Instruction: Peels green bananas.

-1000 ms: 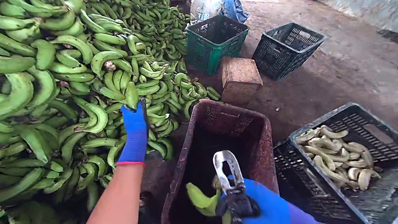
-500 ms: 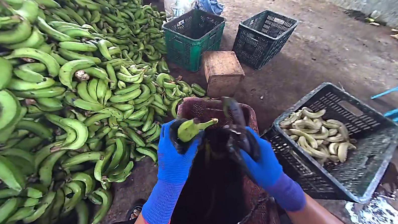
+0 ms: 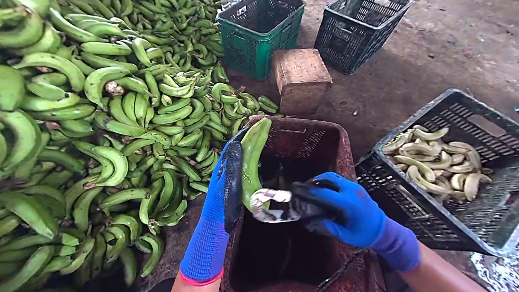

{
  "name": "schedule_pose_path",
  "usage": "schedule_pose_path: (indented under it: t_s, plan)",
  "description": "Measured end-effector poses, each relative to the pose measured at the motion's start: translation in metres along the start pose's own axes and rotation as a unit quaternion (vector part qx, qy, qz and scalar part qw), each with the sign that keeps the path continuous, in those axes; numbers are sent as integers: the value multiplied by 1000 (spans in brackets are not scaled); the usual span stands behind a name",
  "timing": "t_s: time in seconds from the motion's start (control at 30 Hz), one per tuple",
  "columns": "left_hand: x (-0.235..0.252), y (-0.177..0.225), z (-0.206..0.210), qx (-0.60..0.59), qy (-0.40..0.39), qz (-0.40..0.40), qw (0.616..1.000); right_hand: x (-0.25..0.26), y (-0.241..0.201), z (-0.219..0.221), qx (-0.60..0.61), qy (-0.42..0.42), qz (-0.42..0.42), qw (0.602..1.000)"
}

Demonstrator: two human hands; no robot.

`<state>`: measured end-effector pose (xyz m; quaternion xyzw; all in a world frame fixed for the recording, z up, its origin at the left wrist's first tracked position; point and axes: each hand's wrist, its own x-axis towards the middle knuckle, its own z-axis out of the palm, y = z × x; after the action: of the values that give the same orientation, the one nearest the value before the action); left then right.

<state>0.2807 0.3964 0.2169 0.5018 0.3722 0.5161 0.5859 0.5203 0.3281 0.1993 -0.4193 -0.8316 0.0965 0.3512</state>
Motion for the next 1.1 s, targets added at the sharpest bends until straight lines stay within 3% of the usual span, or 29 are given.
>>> schedule_pose_path:
  t_s: [0.13,0.23,0.33,0.4,0.5,0.57,0.67,0.73,0.83,0.9,1.0,1.1]
  plan:
    - [-14,2,13,-4,-26,-20,999,12,0,4,-86,22,5,996]
    - [-22,6,27,4,-49,-69,996,26,10,-21,-157,90,122,976]
    - [-23,12,29,-13,-103,-138,985,30,23,-57,-155,102,243,952]
    - [-15,6,21,-32,-61,-126,990,21,26,-56,-97,82,223,967]
    - [-6,4,11,27,43,-50,997,5,13,-26,40,-22,134,990]
    - [-8,1,14,21,63,-28,997,7,3,-11,39,-77,79,993]
    - [-22,0,27,-17,7,-78,997,20,16,-16,-81,9,81,993]
    - [-25,3,31,-60,-55,-126,989,28,30,-39,-145,85,130,977]
    - [-22,13,31,-71,-100,-178,976,28,35,-59,-129,93,215,964]
    - [-14,9,25,-54,-45,-148,986,20,29,-48,-50,58,219,973]
    - [-4,0,19,44,66,0,997,3,14,-17,55,-23,144,988]
    - [-6,0,22,45,89,57,993,7,4,-2,31,-38,61,997]
